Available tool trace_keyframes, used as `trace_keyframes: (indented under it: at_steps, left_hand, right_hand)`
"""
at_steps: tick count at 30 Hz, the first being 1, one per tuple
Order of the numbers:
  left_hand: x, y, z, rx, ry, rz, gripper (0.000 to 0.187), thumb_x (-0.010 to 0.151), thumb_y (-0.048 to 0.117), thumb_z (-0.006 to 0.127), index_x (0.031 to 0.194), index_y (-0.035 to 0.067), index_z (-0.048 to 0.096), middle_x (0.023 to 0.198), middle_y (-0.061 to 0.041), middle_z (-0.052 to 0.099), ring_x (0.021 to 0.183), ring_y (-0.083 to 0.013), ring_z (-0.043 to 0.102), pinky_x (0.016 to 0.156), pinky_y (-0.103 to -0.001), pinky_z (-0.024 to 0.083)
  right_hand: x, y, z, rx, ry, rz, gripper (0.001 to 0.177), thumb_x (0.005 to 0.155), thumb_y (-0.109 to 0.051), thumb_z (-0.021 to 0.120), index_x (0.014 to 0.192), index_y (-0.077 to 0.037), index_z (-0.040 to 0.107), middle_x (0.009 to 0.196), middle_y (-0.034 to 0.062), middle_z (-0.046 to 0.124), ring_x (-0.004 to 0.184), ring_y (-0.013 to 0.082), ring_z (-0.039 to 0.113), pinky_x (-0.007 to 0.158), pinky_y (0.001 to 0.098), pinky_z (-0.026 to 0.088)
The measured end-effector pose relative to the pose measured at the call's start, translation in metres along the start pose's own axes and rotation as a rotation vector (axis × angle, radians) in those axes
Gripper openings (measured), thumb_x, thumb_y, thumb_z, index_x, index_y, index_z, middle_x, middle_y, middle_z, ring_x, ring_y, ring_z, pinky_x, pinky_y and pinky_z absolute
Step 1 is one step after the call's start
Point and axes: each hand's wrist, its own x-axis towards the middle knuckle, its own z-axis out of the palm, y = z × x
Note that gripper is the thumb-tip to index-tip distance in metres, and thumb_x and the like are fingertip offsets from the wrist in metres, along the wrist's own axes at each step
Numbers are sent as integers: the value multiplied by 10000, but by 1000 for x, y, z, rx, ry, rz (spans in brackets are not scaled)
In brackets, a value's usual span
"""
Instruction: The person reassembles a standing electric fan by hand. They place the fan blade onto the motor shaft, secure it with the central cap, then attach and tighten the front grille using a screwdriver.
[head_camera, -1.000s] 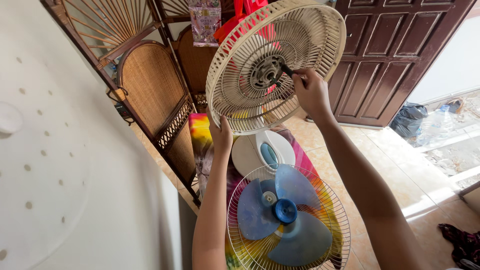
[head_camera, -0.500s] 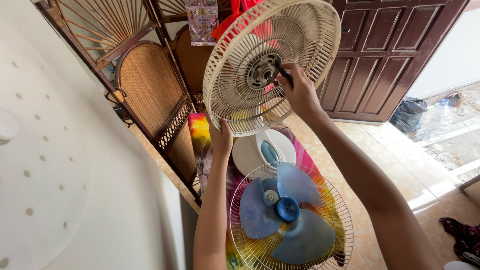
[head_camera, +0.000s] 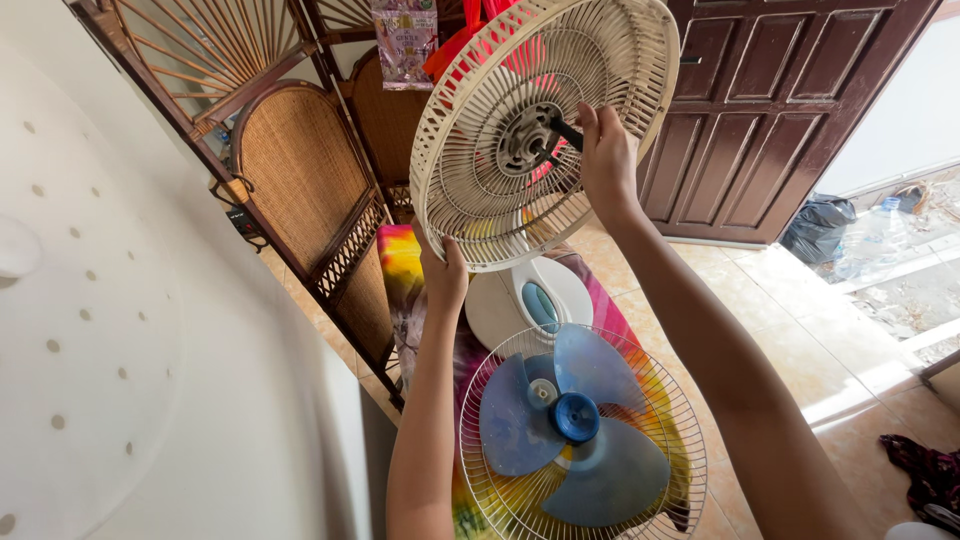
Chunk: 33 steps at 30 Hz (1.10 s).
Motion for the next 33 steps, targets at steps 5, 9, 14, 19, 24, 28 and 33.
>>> trace_keyframes:
  at_steps: [5,9,14,19,24,28,33]
  left_hand:
    - [1,6,5,18,13,-222,655,1018,51,389,1594,-24,85,1213,-298,634,882,-329,663,797,-413,547]
    - [0,3,3,13,9,-175,645,1018,40,382,1595,-35,104,1220,-294,635,894,-326,674,811,-409,551]
    - [-3,-11,-1,15,31,37,651,1059,2,400,1639,-42,107,1313,-301,605,1033,-311,670,915,-426,540]
    - [-3,-9,3,11,26,-186,702,1011,35,410,1617,-34,62,1001,-207,637,665,-199,556,620,-359,504]
    - [-1,-6,4,80,13,-208,722,1016,50,421,1612,-25,20,934,-166,629,616,-173,559,577,-343,499]
    - [0,-7,1,48,11,-223,736,1011,43,417,1625,-16,17,1016,-226,629,686,-197,575,646,-365,511]
    - [-3,-8,-3,30,14,-236,722,1006,44,404,1623,-15,33,1144,-260,640,771,-251,612,738,-384,542]
  right_hand:
    - [8,3,4,-137,-34,70,410,1117,-433,450,1060,-48,577,622,103,631,559,277,663,521,425,479]
    - [13,11,12,-285,2,-63,348,1127,-364,515,1206,-25,521,702,146,688,633,325,677,563,452,480]
    - [7,14,11,-462,199,-861,285,1148,-301,535,1189,-19,540,930,145,714,847,264,722,680,349,591]
    - [8,13,6,-454,20,-544,310,1085,-323,623,1046,-15,624,769,121,712,621,278,696,539,413,538]
    - [13,14,14,-281,-91,-54,293,1148,-301,584,1020,-49,662,759,157,697,673,310,685,675,447,523]
    - [9,12,13,-315,53,-494,241,1043,-241,665,1018,-7,611,909,162,728,733,321,700,646,440,539]
    - [5,12,5,-719,59,-910,231,1042,-176,642,1124,33,586,946,146,679,844,263,704,593,343,534]
